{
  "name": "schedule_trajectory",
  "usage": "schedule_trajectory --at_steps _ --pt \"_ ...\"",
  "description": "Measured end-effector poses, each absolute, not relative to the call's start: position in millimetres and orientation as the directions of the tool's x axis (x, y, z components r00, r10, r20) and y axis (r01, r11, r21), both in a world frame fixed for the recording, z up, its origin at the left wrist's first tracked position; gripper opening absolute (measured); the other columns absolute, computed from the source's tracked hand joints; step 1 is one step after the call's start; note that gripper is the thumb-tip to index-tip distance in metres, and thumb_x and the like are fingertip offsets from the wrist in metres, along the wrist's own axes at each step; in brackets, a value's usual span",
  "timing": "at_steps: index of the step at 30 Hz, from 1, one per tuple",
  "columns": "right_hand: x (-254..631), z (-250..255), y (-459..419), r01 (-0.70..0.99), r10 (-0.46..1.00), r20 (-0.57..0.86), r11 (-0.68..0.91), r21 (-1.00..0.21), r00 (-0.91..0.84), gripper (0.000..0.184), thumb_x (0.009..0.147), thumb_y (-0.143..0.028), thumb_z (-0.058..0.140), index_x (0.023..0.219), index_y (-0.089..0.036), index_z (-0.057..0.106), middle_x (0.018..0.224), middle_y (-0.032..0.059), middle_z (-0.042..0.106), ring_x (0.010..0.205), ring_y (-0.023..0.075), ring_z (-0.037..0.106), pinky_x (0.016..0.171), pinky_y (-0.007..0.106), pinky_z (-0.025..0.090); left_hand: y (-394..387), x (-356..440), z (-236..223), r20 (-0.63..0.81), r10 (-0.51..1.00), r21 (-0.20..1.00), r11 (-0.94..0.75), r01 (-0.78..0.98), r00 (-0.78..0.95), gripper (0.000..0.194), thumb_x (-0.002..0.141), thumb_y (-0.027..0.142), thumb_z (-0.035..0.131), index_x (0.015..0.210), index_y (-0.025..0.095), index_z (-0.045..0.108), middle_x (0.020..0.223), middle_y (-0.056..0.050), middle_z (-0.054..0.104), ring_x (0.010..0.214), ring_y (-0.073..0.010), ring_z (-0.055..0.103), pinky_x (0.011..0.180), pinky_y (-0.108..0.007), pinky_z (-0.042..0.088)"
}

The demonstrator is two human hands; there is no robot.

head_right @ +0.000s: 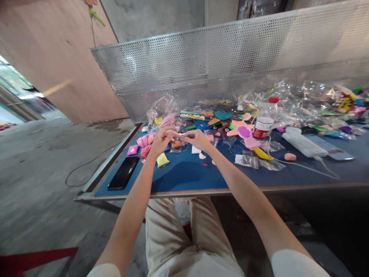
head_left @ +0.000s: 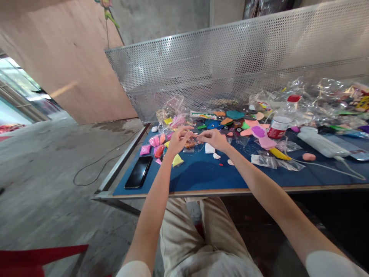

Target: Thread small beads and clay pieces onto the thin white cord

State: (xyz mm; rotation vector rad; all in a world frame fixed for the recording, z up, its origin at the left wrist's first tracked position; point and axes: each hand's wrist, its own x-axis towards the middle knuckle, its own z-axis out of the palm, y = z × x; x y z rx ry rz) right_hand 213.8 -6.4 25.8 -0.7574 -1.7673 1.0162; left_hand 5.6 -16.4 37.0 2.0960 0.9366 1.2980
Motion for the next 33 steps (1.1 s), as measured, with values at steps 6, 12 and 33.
schedule_trajectory --at_steps 6,12,33 --pt "210 27 -13 0.099 0.812 0.452 0.518 -0.850 -0.368 0.036 0.075 -0.055 0.074 0.068 -0.020 0.072 0.065 0.0023 0.071 0.063 0.0161 0.062 0.067 0.030 0.049 -15 7 35 0.534 0.786 0.751 -0.610 0.252 0.310 0.050 0.101 0.059 0.051 0.135 0.024 0.062 0.093 -0.008 0.080 0.069 -0.0154 0.075 0.060 -0.025 0.060" --pt "209 25 -12 0.034 0.854 0.317 0.362 -0.932 -0.412 0.030 0.070 -0.047 0.074 0.059 -0.020 0.065 0.056 -0.0012 0.063 0.059 0.0132 0.054 0.067 0.029 0.045 -12 7 32 0.550 0.763 0.713 -0.641 0.285 0.339 0.057 0.099 0.068 0.047 0.121 0.019 0.064 0.097 -0.011 0.080 0.062 -0.0137 0.072 0.052 -0.023 0.056" --pt "204 14 0 -0.057 0.942 0.316 0.311 -0.949 -0.110 0.035 0.065 -0.051 0.075 0.053 -0.022 0.059 0.055 -0.0018 0.059 0.058 0.0121 0.046 0.060 0.028 0.038 -19 9 36 0.835 0.476 0.146 -0.673 0.725 0.275 0.024 0.092 0.043 0.070 0.109 0.027 0.076 0.123 -0.008 0.074 0.123 -0.0287 0.062 0.112 -0.048 0.042"
